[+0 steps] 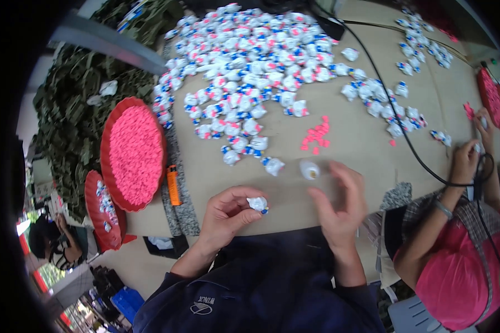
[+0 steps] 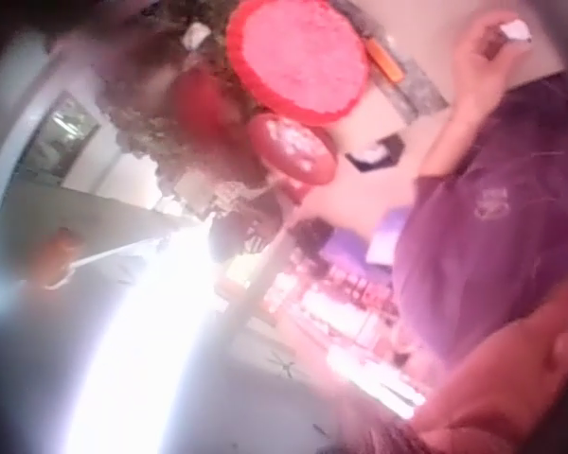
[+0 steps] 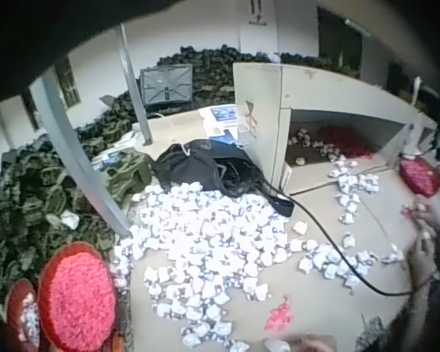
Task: The person applies glue from a squeeze bottle to plastic figurines and attaches small bows onto them by hand, occasionally gathering and pushing the figurines into piles.
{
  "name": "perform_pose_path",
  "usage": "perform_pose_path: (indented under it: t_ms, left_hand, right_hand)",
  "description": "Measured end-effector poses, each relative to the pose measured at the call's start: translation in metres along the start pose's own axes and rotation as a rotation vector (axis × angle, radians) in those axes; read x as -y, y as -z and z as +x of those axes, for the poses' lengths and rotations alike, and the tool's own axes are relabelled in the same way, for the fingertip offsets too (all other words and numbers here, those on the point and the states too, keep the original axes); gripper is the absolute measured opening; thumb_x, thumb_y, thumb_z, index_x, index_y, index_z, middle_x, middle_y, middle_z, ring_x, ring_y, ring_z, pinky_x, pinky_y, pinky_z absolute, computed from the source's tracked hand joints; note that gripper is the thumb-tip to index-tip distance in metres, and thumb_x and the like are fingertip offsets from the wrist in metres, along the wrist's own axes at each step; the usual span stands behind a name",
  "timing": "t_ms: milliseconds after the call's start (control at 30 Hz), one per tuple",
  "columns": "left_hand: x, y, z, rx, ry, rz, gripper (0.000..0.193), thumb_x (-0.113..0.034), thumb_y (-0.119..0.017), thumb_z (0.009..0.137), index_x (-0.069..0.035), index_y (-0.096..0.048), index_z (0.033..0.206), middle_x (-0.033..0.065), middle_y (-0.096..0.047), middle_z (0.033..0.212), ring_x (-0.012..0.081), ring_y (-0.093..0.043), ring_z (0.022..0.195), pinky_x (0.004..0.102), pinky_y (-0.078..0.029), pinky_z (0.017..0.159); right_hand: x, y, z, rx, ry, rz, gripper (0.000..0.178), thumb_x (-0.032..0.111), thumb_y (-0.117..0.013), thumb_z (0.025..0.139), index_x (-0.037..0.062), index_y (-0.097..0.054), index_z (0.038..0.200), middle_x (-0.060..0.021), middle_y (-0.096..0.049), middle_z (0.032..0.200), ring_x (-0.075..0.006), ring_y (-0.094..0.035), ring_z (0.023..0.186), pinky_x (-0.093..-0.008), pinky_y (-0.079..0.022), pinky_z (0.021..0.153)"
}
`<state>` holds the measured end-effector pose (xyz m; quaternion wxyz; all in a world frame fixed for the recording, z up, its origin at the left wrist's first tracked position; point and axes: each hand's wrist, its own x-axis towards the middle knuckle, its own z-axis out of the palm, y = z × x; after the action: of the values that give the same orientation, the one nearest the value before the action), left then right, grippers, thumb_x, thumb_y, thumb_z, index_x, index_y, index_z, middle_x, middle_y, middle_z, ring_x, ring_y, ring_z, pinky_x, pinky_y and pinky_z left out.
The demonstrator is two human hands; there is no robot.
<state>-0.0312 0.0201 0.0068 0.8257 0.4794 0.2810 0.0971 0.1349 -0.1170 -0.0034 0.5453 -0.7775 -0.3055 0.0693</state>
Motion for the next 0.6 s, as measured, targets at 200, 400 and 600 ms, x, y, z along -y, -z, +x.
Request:
perform_pose_path:
  t_ms: [200,400,600]
  left_hand:
    - [-0.001,0.031,-0.049,-0.148,-0.131,-0.087,0.033,0.004,-0.065,0.082,0.0,-0.056,0.113,0.007,-0.063,0.101,0.0121,-0.061,0.091,0.0238,-0.049,0.08]
    - [0.008,0.052,-0.07,-0.327,-0.264,-0.264,0.031,0.008,-0.062,0.081,0.001,-0.053,0.11,0.0108,-0.062,0.102,0.0209,-0.064,0.092,0.0288,-0.051,0.079]
    - [0.004,0.053,-0.07,-0.306,-0.257,-0.349,0.027,0.007,-0.061,0.082,0.001,-0.054,0.107,0.0111,-0.063,0.1,0.0207,-0.065,0.086,0.0289,-0.053,0.074]
  right_hand:
    - [0.035,-0.011,-0.019,0.131,0.274,0.092,0.018,-0.003,-0.068,0.072,-0.0024,-0.062,0.089,-0.0141,-0.063,0.087,-0.0273,-0.059,0.077,-0.033,-0.047,0.068]
    - [0.081,-0.094,0.023,0.422,0.326,0.05,0.008,0.001,-0.063,0.079,-0.0009,-0.062,0.086,-0.0131,-0.062,0.083,-0.0257,-0.06,0.072,-0.0334,-0.048,0.064]
    - [0.097,-0.156,0.075,0.443,0.462,-0.171,0.009,0.007,-0.057,0.083,0.0008,-0.063,0.084,-0.0161,-0.061,0.08,-0.0334,-0.06,0.075,-0.0403,-0.049,0.066]
